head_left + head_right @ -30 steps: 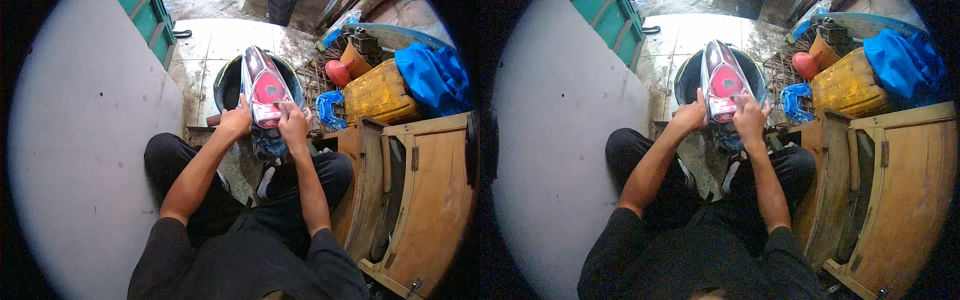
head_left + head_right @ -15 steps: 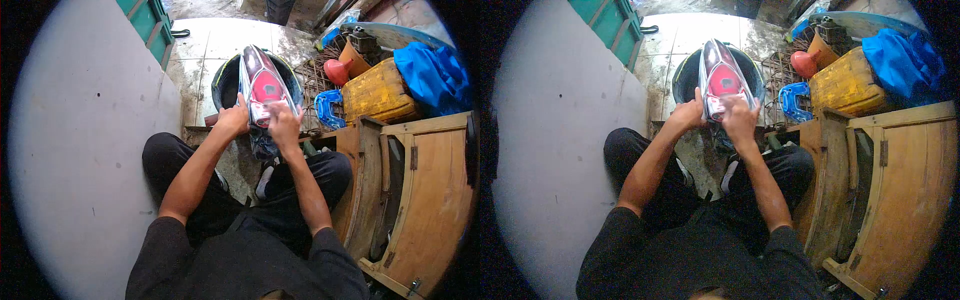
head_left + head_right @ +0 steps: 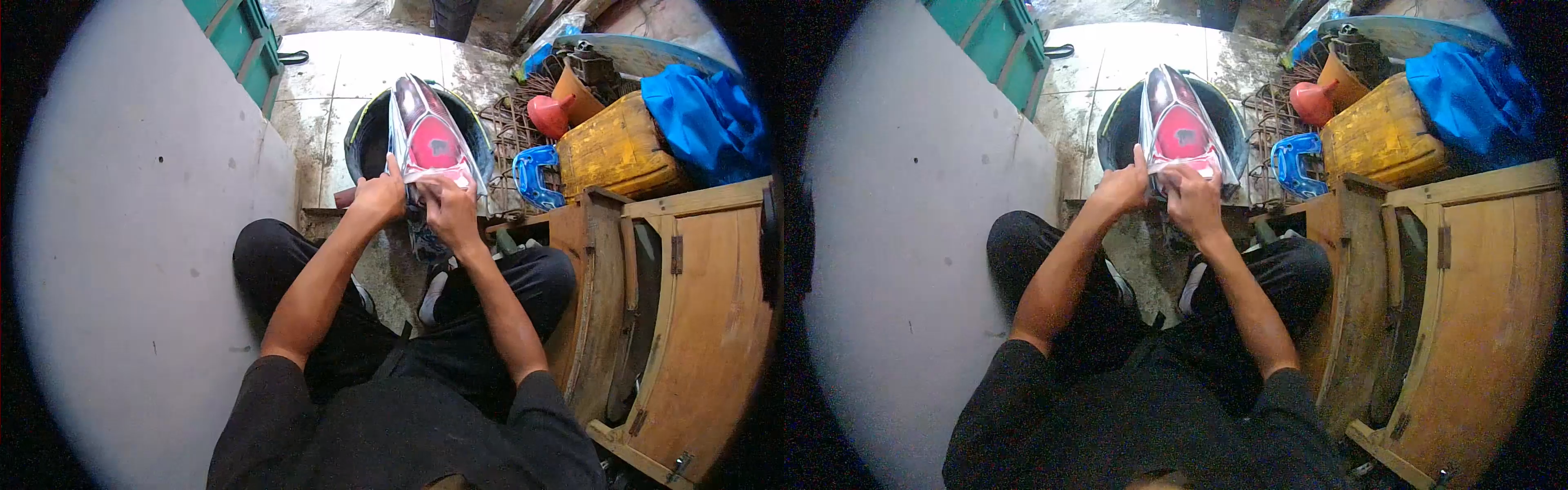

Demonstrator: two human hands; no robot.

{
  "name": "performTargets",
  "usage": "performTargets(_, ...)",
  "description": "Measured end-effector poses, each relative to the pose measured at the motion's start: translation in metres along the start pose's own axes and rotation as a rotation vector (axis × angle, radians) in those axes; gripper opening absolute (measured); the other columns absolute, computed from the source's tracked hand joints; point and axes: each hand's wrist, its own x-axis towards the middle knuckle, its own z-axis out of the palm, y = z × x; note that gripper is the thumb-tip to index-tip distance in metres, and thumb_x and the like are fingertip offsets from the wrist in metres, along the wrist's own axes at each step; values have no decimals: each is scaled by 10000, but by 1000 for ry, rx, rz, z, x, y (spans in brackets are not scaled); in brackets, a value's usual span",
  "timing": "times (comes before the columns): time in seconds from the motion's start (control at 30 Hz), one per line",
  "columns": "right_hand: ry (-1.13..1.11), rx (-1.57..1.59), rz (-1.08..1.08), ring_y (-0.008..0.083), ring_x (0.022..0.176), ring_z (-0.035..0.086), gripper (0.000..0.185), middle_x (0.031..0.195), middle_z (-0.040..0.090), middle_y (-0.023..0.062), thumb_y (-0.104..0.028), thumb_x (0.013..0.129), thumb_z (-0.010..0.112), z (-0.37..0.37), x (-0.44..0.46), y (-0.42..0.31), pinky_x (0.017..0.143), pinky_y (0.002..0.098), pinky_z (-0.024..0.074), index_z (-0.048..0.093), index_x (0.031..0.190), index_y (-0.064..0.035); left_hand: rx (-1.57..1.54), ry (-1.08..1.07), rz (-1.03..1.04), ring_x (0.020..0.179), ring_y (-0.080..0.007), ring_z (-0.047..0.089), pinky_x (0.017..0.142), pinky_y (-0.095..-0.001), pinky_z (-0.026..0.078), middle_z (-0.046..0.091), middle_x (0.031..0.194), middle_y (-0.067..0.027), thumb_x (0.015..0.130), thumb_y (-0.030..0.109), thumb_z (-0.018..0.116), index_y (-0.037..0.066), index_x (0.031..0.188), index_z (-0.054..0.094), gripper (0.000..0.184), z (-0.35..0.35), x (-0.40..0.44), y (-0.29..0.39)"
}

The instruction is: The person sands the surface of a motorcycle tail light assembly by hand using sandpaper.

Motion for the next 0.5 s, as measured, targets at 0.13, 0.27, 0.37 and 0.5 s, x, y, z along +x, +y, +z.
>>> performTargets(0.13,169,-149,341,214,1008,643,170,1028,702,22,-182,915,580,0,9,5,1090,531,249,737,974,-156,-6,-7,18,1033,-380,669,944,-549,462,634,1184,-273,837,296,662,-145,1478,50,990,0,-4,-3)
performTargets(0.27,2,-13,96,236,1000,648,186,1029,698,30,-191,956,541,-9,4,0,1107,543,236,719,979,-143,-4,1,21,1021,-387,671,934,-557,467,637,1169,-280,840,303,656,-149,1475,47,989,1,1,-2)
performTargets(0.37,177,-161,456,262,1004,648,225,1074,692,38,-225,992,500,-6,11,24,1092,546,261,679,1086,-126,-4,21,29,1016,-387,672,930,-558,469,638,1159,-284,833,304,660,-152,1473,52,993,5,-2,-4)
performTargets(0.5,242,-117,338,306,983,647,247,1047,697,90,-247,1004,488,-7,8,22,1077,540,281,676,1067,-99,-7,20,32,1013,-384,674,929,-558,472,638,1153,-290,822,301,669,-156,1468,75,990,0,-3,-2)
